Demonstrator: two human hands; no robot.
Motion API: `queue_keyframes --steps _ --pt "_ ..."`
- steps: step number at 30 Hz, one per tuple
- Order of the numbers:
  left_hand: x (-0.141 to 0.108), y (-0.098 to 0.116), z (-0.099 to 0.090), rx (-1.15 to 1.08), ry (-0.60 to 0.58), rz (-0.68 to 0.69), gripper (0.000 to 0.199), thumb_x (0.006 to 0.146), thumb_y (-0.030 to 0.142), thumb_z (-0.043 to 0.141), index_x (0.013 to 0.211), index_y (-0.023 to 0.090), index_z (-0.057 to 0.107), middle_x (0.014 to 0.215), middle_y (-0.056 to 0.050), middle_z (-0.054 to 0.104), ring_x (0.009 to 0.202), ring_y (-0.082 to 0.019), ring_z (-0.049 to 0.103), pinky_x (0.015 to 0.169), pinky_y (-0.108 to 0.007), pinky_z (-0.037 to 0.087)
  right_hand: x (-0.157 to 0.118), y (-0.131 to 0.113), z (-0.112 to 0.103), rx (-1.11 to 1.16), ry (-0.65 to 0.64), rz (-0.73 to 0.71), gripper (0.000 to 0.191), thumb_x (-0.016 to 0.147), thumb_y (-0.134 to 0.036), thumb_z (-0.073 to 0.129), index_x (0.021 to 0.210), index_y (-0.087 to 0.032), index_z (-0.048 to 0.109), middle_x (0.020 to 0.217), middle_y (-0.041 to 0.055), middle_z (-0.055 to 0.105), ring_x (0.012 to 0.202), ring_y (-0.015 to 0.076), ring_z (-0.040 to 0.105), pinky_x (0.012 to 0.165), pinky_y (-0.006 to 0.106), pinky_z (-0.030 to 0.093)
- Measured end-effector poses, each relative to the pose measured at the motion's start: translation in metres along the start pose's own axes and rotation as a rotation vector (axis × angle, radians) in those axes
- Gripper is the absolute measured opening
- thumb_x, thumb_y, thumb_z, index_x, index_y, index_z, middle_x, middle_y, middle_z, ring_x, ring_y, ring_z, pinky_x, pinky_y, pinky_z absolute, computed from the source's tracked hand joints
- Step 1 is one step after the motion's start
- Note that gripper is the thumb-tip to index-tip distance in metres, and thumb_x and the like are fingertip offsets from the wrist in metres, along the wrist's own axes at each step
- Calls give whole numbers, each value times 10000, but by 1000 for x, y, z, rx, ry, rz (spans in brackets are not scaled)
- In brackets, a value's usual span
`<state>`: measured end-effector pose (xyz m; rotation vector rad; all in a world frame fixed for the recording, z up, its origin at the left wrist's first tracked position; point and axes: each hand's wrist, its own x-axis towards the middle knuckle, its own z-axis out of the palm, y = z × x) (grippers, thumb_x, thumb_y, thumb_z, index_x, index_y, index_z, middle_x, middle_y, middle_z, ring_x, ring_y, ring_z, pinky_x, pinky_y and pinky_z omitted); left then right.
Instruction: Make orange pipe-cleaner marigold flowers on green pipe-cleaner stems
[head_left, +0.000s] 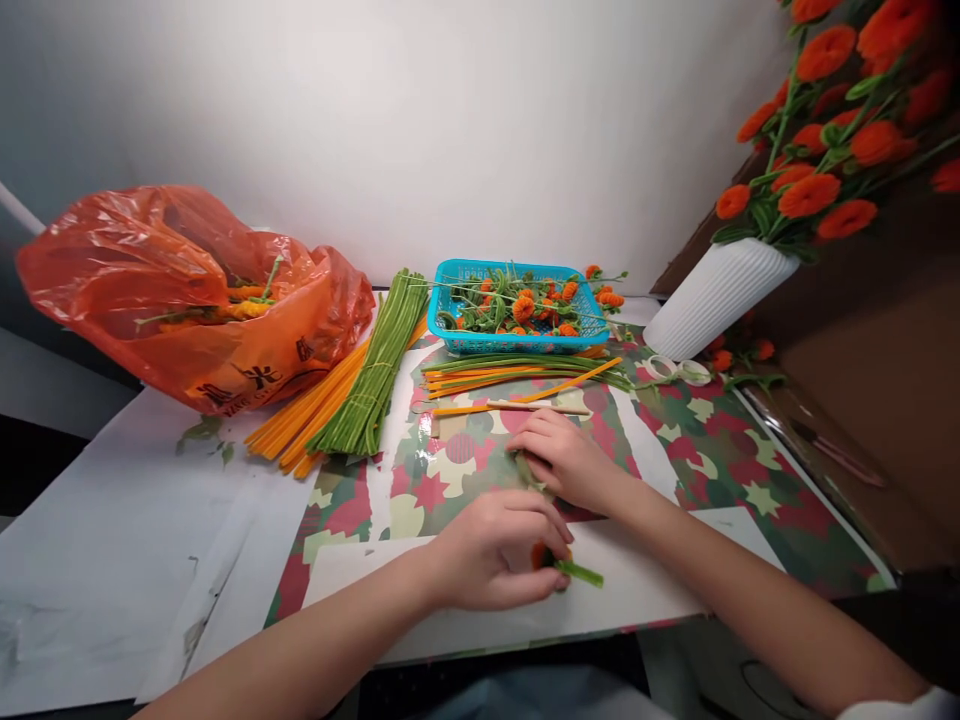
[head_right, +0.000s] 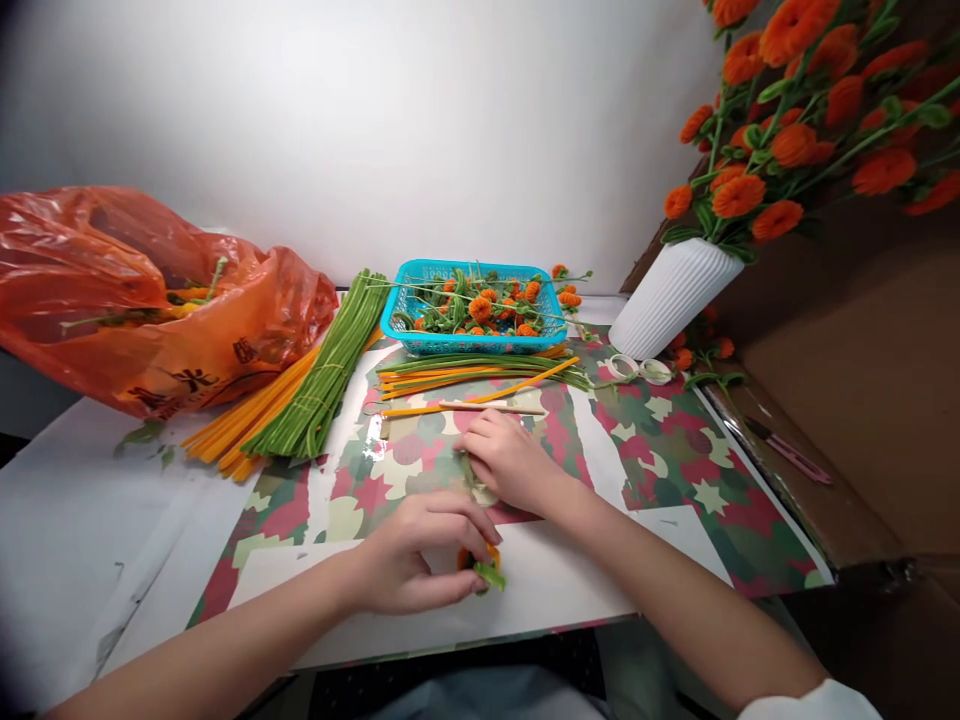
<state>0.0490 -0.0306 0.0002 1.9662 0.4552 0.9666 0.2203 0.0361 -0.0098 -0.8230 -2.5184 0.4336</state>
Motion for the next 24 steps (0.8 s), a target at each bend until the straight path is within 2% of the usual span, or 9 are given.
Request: queue_keyframes --steps 2,6,8,11,14,17,20,24 --pt "3 1 -5 44 101 -54 28 800 179 637 795 186 664 844 -86 726 777 -176 684 728 -274 560 -13 4 -11 14 -3 65 205 851 -41 511 910 -178 652 883 65 658 906 210 513 808 351 453" --pt "8 -10 -14 228 438 -306 32 803 226 658 803 196 667 875 -71 712 850 -199 671 695 -285 568 -25 8 -27 23 -20 142 150 859 -91 562 834 -185 676 870 61 671 921 215 536 854 389 442" --pt "9 -18 -17 238 500 -402 68 806 257 658 817 192 677 902 -66 692 822 -189 664 634 -266 571 -24 7 -29 57 -16 158 122 864 -131 589 819 -194 683 888 55 679 943 215 544 892 411 423" --pt "11 -26 -19 197 511 -471 117 790 292 682 832 182 674 890 -44 663 767 -164 654 640 -263 578 -18 6 -26 152 -11 169 99 857 -137 616 849 -202 690 897 40 686 946 202 564 923 415 399" --pt "11 -28 -18 88 510 -546 171 780 324 698 804 174 620 787 -9 633 683 -142 642 576 -236 552 -12 5 -22 232 -11 181 106 841 -116 634 865 -203 689 835 17 677 880 179 583 920 392 393" --pt "12 -28 -18 10 512 -616 207 776 339 703 754 167 590 715 7 623 648 -134 636 546 -217 518 -8 5 -20 280 -5 178 60 854 -165 641 825 -198 682 768 -1 665 806 158 585 888 355 398" --pt "12 -30 -19 8 500 -626 194 772 337 708 739 158 643 731 -12 663 670 -142 643 607 -238 532 -7 4 -17 289 19 182 114 881 -199 614 775 -190 656 748 -6 668 793 154 584 861 338 387" --pt "11 -32 -21 41 472 -584 151 790 313 681 749 170 706 867 -60 725 837 -199 679 743 -297 561 -7 2 -14 224 50 206 155 891 -211 593 741 -185 622 761 2 675 806 164 574 833 340 360"
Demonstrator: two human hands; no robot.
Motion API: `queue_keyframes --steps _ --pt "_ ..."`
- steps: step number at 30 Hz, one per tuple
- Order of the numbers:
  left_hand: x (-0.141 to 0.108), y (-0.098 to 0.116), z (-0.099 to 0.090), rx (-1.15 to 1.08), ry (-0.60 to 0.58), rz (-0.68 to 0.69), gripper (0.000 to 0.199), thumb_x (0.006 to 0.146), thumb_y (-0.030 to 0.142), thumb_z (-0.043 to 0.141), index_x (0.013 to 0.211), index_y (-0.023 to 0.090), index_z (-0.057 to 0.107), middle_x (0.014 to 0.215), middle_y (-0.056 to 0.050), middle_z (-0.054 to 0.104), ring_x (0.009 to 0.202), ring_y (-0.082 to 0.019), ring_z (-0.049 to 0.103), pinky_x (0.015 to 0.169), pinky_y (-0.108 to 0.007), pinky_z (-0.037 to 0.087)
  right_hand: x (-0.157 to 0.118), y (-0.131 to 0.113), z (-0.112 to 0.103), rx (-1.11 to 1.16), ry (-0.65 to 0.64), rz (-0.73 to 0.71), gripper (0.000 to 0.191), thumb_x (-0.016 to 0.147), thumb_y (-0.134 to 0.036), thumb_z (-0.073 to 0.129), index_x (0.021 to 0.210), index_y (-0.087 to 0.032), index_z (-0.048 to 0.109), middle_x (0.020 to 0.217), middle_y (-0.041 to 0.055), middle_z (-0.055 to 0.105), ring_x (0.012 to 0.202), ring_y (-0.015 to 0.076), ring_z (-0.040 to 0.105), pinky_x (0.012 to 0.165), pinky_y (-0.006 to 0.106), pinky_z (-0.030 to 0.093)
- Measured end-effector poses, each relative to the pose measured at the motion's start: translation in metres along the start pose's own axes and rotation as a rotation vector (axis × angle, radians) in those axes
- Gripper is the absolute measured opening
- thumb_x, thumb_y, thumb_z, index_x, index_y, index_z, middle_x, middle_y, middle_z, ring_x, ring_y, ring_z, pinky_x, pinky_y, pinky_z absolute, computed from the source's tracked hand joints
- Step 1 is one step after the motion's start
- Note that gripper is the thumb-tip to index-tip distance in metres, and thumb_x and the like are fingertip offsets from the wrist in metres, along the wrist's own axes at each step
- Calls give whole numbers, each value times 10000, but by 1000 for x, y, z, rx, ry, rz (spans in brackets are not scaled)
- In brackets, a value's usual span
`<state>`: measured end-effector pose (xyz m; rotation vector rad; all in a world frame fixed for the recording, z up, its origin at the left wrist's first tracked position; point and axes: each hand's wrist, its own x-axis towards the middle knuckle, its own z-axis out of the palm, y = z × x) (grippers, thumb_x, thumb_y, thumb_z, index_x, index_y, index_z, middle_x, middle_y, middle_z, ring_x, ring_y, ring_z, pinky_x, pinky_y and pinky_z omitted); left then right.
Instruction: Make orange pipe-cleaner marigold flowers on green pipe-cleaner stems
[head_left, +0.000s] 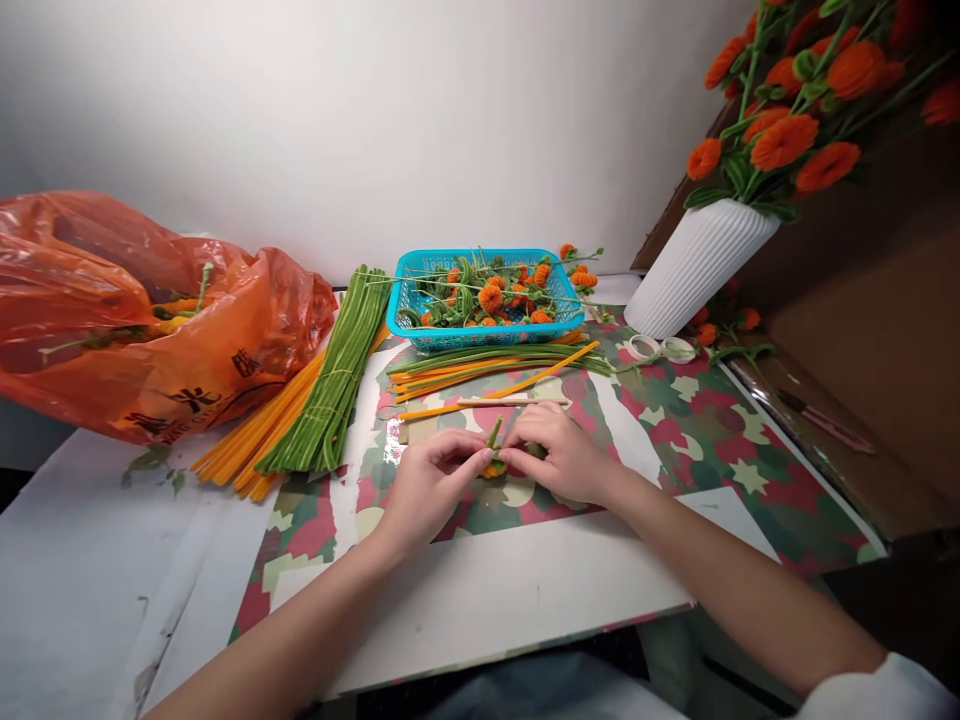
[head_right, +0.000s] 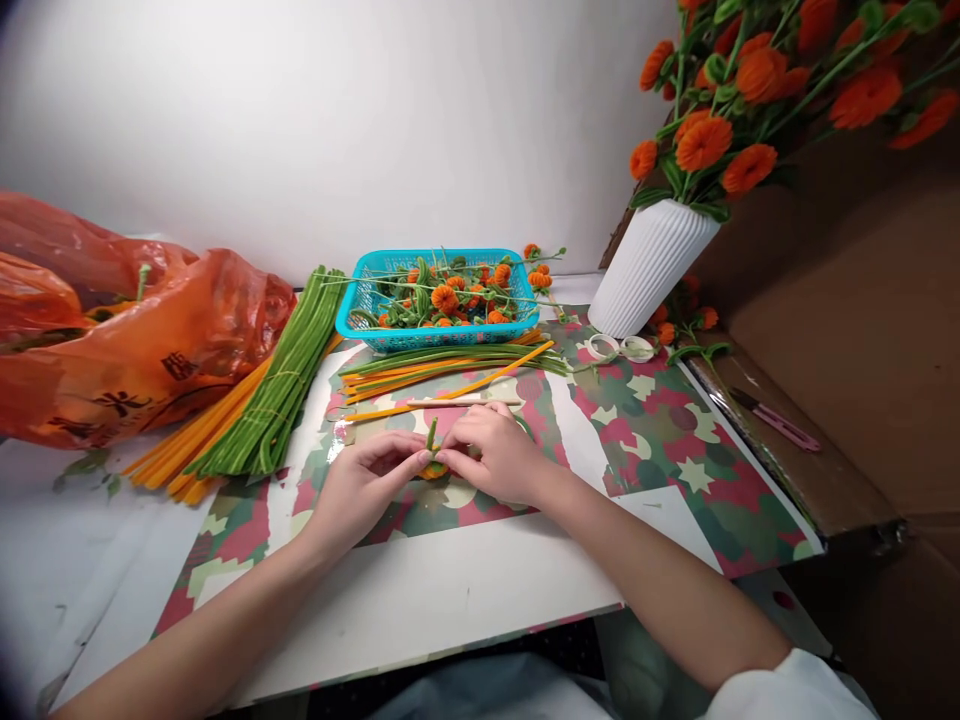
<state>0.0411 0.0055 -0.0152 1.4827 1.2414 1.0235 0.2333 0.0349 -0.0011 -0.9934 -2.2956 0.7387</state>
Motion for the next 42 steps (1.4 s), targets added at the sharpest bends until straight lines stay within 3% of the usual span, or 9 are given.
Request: queue_keyframes --steps 6,16,24,28,35,42 --pt "-2 -2 -1 85 -13 46 112 795 244 639 795 192 738 957 -92 726 951 -242 674 842 -371 564 -3 0 3 -82 31 -9 128 849 -183 592 722 -192 601 669 -20 619 757 156 550 844 345 331" --pt "-8 -1 3 -68 -86 -50 218 710 278 752 898 172 719 1097 -112 640 1024 -257 661 842 -380 608 -6 0 8 -116 111 -31 165 815 -224 616 661 -192 568 636 -16 626 714 158 537 862 374 311" --pt "-7 2 4 87 -22 11 149 788 314 691 860 195 744 1026 -97 685 995 -247 663 776 -342 617 -6 2 7 -87 112 -62 156 847 -234 599 696 -196 603 656 -11 642 720 155 553 884 377 310" --pt "-7 2 4 68 -14 27 142 796 249 651 896 198 739 1013 -91 689 1015 -250 657 782 -351 620 -8 1 4 -43 90 -55 109 871 -205 581 776 -205 635 710 -7 672 756 157 569 913 386 303" --pt "-9 1 6 -13 -54 -35 217 762 268 700 958 178 723 1089 -101 638 989 -234 668 838 -363 612 -7 0 8 -79 92 50 125 853 -217 605 733 -184 615 707 2 662 764 167 577 912 399 299" --pt "-5 3 8 119 7 27 150 819 314 653 840 193 739 972 -83 680 952 -227 666 710 -295 608 -5 -2 11 -124 128 82 123 828 -210 622 710 -182 603 662 -2 631 747 170 560 879 381 308"
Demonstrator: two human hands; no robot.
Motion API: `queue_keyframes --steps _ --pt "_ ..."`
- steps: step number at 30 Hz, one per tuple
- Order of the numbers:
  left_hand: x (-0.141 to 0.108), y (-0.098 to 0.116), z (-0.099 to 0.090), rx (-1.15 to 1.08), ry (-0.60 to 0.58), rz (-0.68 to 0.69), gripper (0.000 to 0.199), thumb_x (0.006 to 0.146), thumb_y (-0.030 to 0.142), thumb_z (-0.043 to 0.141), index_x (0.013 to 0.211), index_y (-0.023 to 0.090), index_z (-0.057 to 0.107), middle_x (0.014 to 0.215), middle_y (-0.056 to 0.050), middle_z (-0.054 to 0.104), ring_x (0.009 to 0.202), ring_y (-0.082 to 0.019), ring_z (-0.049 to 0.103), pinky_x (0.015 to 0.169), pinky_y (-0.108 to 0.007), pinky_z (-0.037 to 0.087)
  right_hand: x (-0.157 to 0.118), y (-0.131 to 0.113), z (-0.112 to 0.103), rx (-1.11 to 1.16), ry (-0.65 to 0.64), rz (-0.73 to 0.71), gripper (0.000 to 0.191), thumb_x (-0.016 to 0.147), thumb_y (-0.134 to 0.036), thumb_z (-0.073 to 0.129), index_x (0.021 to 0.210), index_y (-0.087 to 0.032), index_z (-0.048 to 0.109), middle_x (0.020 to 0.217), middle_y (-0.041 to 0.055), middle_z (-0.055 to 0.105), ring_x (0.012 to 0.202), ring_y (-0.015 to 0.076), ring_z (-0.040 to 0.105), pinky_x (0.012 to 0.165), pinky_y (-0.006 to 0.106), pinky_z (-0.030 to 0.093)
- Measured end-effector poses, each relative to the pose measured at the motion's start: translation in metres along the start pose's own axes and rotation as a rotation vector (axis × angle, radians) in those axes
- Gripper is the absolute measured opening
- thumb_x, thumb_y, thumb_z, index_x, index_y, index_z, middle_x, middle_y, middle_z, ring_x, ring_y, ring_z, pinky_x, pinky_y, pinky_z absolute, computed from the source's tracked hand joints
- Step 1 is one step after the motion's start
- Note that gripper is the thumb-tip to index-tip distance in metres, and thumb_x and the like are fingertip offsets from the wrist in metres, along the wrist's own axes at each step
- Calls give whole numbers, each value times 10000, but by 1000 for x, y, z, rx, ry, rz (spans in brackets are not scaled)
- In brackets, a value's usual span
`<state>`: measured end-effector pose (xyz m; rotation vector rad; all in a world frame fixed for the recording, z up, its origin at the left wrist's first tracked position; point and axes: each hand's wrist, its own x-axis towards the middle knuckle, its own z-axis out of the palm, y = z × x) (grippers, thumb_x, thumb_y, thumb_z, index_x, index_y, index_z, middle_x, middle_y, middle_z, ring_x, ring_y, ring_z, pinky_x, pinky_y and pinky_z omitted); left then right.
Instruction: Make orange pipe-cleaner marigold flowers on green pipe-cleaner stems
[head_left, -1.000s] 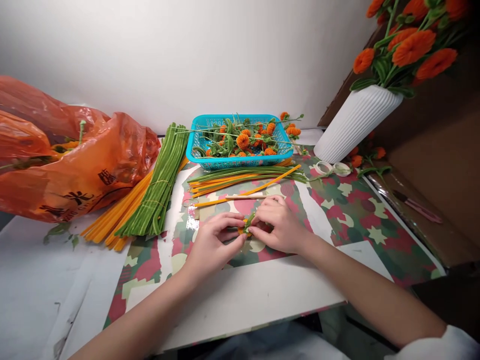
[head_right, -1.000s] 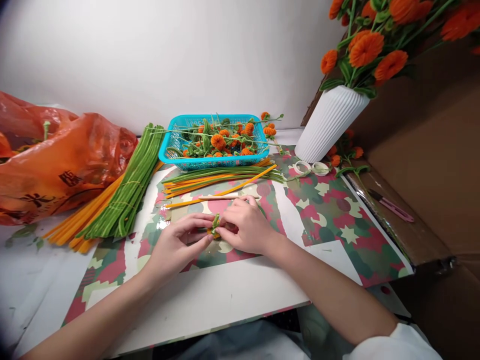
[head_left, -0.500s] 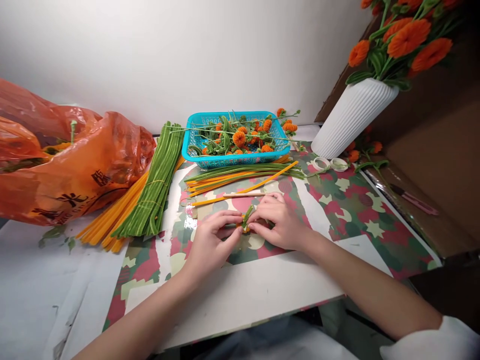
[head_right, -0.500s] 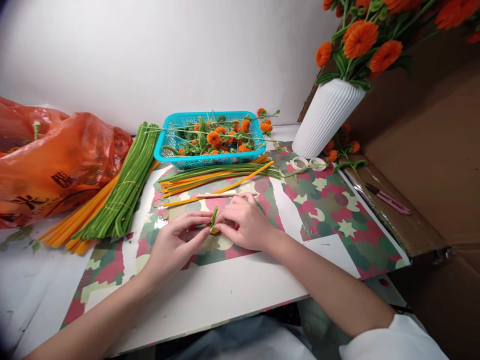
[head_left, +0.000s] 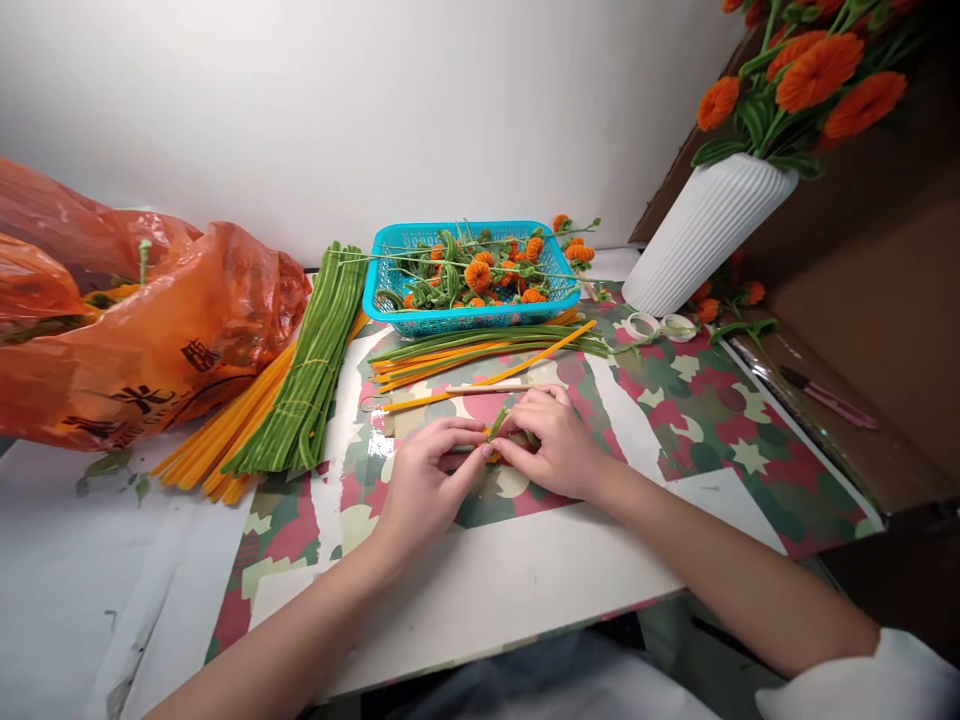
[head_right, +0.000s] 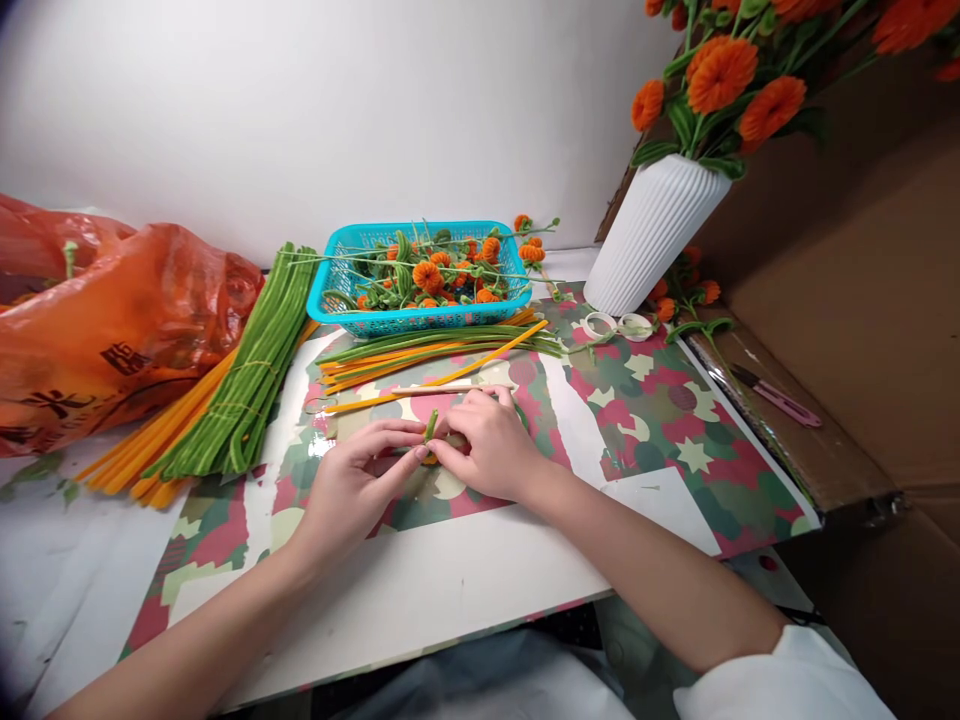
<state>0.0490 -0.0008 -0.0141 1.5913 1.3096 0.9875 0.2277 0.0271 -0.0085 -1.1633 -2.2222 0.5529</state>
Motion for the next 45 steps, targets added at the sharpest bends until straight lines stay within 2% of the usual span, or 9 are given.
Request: queue_keyframes --steps 7,12,19,26,30,33,36,40,45 --pt "4 0 0 33 29 28 132 833 264 625 774 183 712 914 -70 689 900 -207 671 658 -263 583 -3 5 -1 23 5 -36 107 850 -210 656 745 -191 660 733 -5 696 791 166 584 908 389 284" --pt "4 -1 -2 34 43 35 126 814 254 638 737 182 705 897 -67 679 849 -192 670 621 -247 576 -4 6 -3 63 42 26 43 814 -168 696 799 -208 702 738 -3 714 813 176 596 909 386 297" --pt "4 -2 -4 21 12 55 125 797 256 651 715 178 704 932 -66 650 768 -167 666 581 -243 574 -2 7 -5 81 7 64 59 803 -167 697 760 -206 687 692 -21 700 791 166 591 918 385 300" --pt "8 3 -1 97 31 69 114 771 205 630 666 160 637 872 -62 633 694 -138 610 500 -212 485 -3 6 -1 43 40 35 81 789 -142 653 730 -197 660 638 -23 645 739 158 583 894 375 303" --pt "11 2 0 156 21 94 62 771 161 601 711 171 616 846 -40 633 677 -130 560 533 -228 441 -1 5 1 29 51 35 114 765 -114 626 823 -204 666 625 -38 617 715 150 580 911 378 297" --pt "12 1 1 178 20 101 63 781 159 585 723 175 604 843 -35 626 658 -127 529 540 -238 422 -1 5 0 44 14 36 123 759 -159 658 872 -206 668 651 -37 620 724 151 587 936 389 288" --pt "11 2 1 183 19 101 73 787 170 581 715 177 595 828 -32 613 625 -121 501 526 -240 408 1 5 -1 61 5 26 20 787 -191 673 796 -207 667 681 -27 670 744 155 600 937 389 281" --pt "12 2 1 172 25 109 67 783 175 595 716 178 600 831 -33 612 612 -118 487 509 -238 399 2 5 -1 76 21 -24 135 816 -140 641 695 -198 642 715 -28 712 747 149 602 926 380 282" --pt "11 0 1 130 87 97 75 765 178 645 716 180 588 809 -18 582 579 -106 448 484 -236 389 1 5 1 68 41 -28 128 807 -132 612 694 -192 614 676 -25 681 702 148 582 931 391 291"
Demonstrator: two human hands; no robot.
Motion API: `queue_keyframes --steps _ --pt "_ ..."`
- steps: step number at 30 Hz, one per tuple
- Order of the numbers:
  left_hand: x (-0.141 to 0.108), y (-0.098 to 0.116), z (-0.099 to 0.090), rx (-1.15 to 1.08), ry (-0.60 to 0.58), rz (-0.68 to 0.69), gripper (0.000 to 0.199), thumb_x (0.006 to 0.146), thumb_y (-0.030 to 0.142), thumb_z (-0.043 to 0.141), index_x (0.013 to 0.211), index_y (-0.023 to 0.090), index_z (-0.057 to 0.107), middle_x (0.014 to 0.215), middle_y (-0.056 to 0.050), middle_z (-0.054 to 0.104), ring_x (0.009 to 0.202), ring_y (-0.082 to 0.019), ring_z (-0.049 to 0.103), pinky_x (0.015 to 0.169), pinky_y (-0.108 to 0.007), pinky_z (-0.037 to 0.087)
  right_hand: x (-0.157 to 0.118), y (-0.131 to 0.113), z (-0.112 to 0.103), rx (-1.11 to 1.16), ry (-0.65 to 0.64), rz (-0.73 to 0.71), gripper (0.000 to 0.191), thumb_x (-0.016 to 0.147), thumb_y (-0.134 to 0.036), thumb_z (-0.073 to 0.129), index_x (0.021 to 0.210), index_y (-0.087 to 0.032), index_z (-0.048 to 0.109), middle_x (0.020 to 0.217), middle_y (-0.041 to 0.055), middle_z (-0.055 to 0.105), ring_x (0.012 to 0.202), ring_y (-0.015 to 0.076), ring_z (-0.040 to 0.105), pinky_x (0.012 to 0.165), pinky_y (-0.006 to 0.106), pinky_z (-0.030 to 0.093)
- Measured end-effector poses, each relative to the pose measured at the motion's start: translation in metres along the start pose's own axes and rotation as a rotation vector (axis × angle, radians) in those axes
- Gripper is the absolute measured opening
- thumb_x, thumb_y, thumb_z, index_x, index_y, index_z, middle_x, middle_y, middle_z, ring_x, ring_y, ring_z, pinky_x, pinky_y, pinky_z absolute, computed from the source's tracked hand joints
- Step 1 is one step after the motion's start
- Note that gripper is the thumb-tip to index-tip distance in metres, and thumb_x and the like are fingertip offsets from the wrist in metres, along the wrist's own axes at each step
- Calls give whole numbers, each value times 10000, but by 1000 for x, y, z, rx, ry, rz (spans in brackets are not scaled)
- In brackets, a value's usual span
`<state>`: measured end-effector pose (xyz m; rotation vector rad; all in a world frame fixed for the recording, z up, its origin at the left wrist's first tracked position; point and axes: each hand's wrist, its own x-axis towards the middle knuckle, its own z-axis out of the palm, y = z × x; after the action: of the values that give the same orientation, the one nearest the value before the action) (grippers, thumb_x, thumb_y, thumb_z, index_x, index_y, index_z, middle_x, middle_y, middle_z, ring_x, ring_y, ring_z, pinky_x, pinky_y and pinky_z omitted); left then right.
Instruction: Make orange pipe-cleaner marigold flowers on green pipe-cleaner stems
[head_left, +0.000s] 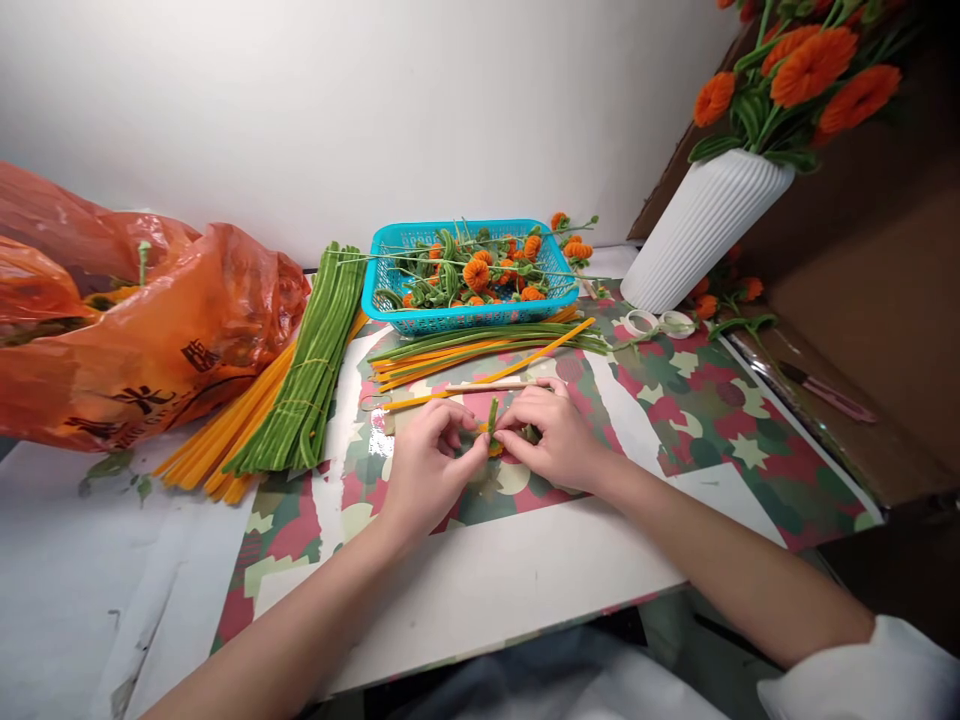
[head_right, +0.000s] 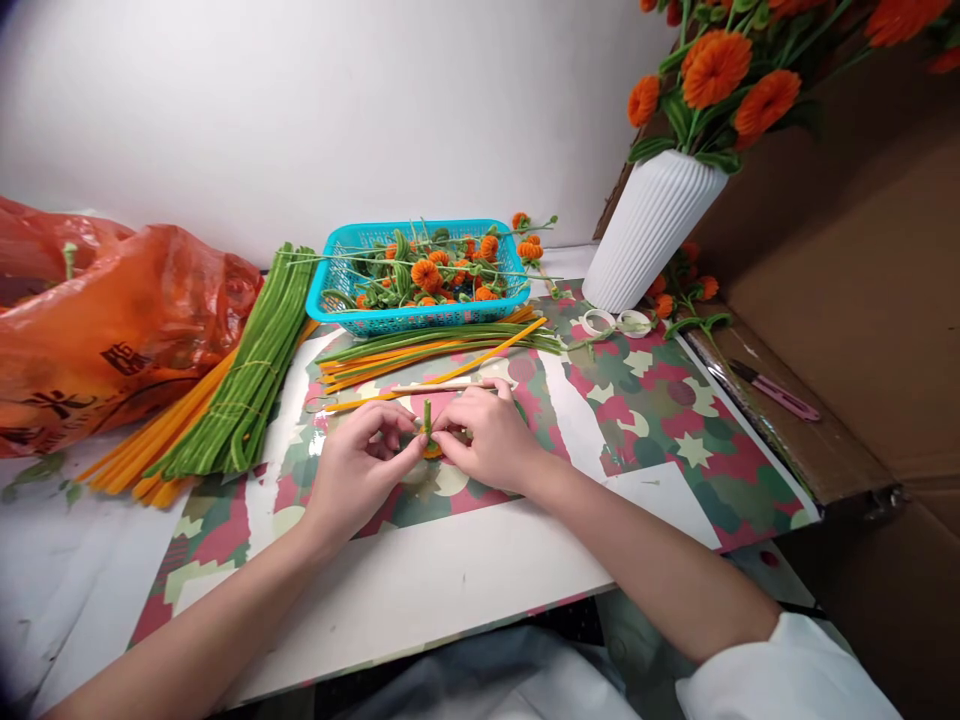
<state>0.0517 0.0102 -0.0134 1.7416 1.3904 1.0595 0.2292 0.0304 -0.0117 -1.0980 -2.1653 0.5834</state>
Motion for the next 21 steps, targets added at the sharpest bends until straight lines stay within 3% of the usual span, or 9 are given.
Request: queue_keyframes --steps 7,13,21 --pt "-2 1 1 -50 68 27 57 782 206 664 736 177 651 865 -21 570 531 -76 447 451 -226 400 1 -3 3 37 62 49 131 791 -144 597 670 -193 584 609 -42 603 648 136 549 921 384 315" --pt "-3 6 1 -29 12 26 101 827 220 623 746 177 665 896 -44 599 556 -90 491 444 -225 385 1 -7 3 44 76 79 150 796 -152 582 652 -192 573 597 -36 589 648 139 550 905 384 328" --pt "-6 6 1 -28 -26 32 93 846 209 603 800 190 682 979 -65 628 754 -154 612 483 -219 436 1 -9 4 65 144 91 129 792 -147 597 674 -199 596 635 -20 641 691 156 580 891 379 346"
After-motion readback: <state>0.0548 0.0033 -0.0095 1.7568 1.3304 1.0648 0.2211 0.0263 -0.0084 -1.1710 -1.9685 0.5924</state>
